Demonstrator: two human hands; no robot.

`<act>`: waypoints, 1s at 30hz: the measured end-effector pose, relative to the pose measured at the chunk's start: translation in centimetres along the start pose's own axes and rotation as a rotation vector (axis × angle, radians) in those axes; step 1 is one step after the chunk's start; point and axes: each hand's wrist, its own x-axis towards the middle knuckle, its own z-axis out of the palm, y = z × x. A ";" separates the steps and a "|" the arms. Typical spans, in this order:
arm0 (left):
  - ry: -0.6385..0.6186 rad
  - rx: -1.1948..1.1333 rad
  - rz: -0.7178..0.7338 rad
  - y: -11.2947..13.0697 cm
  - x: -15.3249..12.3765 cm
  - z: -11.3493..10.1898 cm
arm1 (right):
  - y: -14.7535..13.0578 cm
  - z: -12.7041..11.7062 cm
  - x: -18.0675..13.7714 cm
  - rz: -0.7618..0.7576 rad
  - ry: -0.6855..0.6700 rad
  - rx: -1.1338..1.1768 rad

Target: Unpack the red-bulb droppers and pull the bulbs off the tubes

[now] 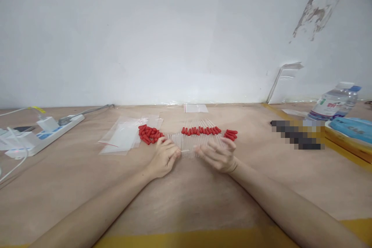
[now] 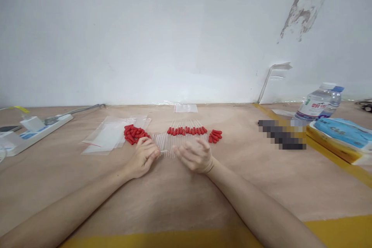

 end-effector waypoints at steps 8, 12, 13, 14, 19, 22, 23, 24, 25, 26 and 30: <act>0.148 -0.068 -0.195 -1.7 0.0 0.4 | 6.8 0.3 -1.1 0.717 0.038 0.222; 0.156 0.006 -0.171 -1.7 1.0 0.7 | 10.4 0.0 -2.5 0.992 -0.061 0.272; 0.160 0.019 -0.163 -1.6 1.2 0.8 | 11.0 -0.1 -2.8 1.061 -0.069 0.331; 0.165 0.030 -0.156 -1.5 1.5 0.8 | 11.5 -0.2 -3.1 1.124 -0.061 0.387; 0.135 0.137 -0.044 -0.9 3.0 1.0 | 12.1 -0.8 -3.7 1.208 -0.050 0.493; 0.026 0.210 0.025 -0.5 3.6 1.5 | 11.9 -1.1 -3.6 1.132 -0.164 0.409; 0.000 0.215 0.033 -0.3 3.6 1.7 | 11.8 -1.2 -3.6 1.095 -0.197 0.367; -0.012 0.208 0.034 -0.2 3.6 1.9 | 11.7 -1.4 -3.5 1.049 -0.230 0.329; -0.016 0.189 0.033 -0.1 3.5 2.0 | 11.6 -1.5 -3.4 0.995 -0.265 0.300; -0.016 0.166 0.028 0.1 3.4 2.2 | 11.4 -1.7 -3.4 0.942 -0.297 0.279; -0.012 0.062 -0.031 0.7 2.9 2.6 | 11.0 -2.2 -3.1 0.801 -0.396 0.221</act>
